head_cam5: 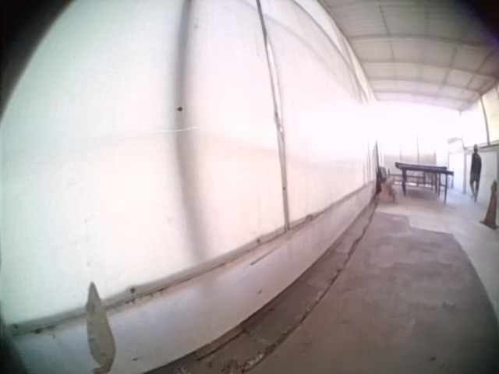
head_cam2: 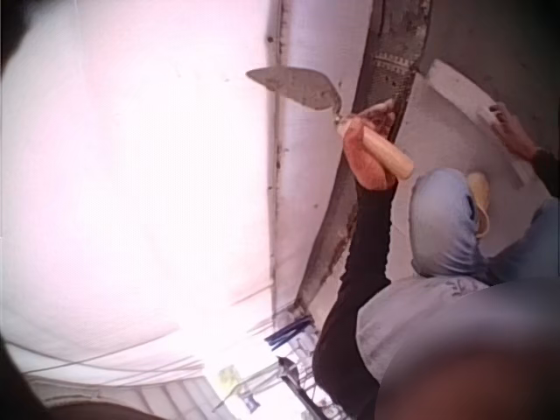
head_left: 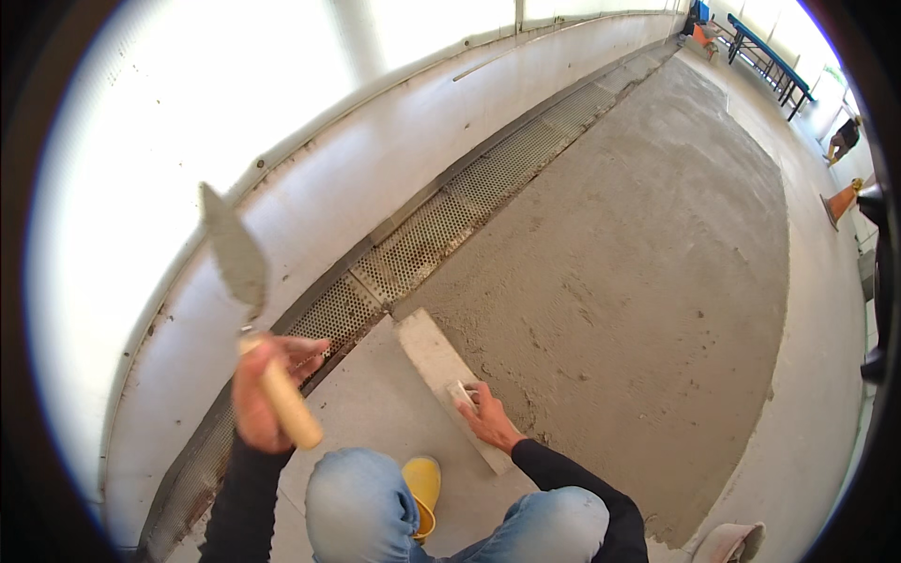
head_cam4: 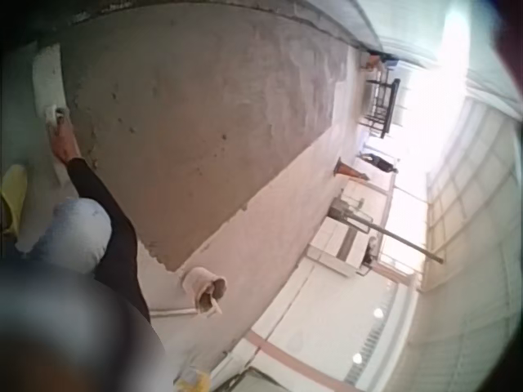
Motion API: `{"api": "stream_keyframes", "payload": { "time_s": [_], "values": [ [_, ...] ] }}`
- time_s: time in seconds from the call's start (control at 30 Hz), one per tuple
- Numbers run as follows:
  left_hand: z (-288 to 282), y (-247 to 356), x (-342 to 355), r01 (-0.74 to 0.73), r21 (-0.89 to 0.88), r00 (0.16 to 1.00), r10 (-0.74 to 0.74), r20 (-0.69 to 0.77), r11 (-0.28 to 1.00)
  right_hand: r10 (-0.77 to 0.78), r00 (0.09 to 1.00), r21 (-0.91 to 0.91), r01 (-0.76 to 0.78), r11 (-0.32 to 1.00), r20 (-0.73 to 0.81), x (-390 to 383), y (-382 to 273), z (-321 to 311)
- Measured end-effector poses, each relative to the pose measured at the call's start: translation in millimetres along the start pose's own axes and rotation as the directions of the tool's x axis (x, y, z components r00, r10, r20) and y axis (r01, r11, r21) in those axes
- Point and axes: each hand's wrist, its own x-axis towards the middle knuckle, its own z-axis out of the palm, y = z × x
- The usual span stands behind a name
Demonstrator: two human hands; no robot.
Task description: The person scoops wet concrete from a bucket using a trowel and spreads it onto the floor. They then use a long straightedge to level the surface and a smaller trowel to smooth the edges and fill gaps.
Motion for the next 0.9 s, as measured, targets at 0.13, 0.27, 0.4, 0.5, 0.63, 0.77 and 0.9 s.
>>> {"api": "stream_keyframes", "payload": {
  "time_s": [0.13,0.27,0.4,0.5,0.63,0.77,0.9],
  "values": [
    [54,28,-47,-0.109,-0.048,0.983,0.101,-0.151,0.993,-0.042,0.999,-0.064,0.041,0.997,-0.014,43,4,25],
    [92,11,-60,-0.111,-0.019,0.981,0.106,-0.162,0.994,-0.002,0.997,-0.166,-0.011,0.986,-0.081,95,-17,17],
    [92,7,-60,-0.062,0.003,0.992,0.062,-0.112,0.998,0.062,0.951,-0.056,-0.083,0.995,-0.302,117,-16,-39],
    [89,7,-58,-0.069,-0.003,0.988,0.068,-0.136,0.998,0.196,0.903,0.072,-0.182,0.981,-0.382,94,4,-77],
    [97,1,-48,-0.107,-0.033,0.973,0.098,-0.211,0.994,-0.029,0.955,-0.13,-0.01,0.991,-0.296,43,12,-34],
    [110,-3,-47,-0.019,-0.031,0.994,0.016,-0.111,0.999,-0.043,0.997,-0.138,0.033,0.99,-0.069,37,8,14],
    [110,-1,-51,0.001,-0.015,0.999,-0.002,-0.036,1.0,0.049,0.951,-0.13,-0.093,0.987,-0.306,11,45,-34]
  ]
}}
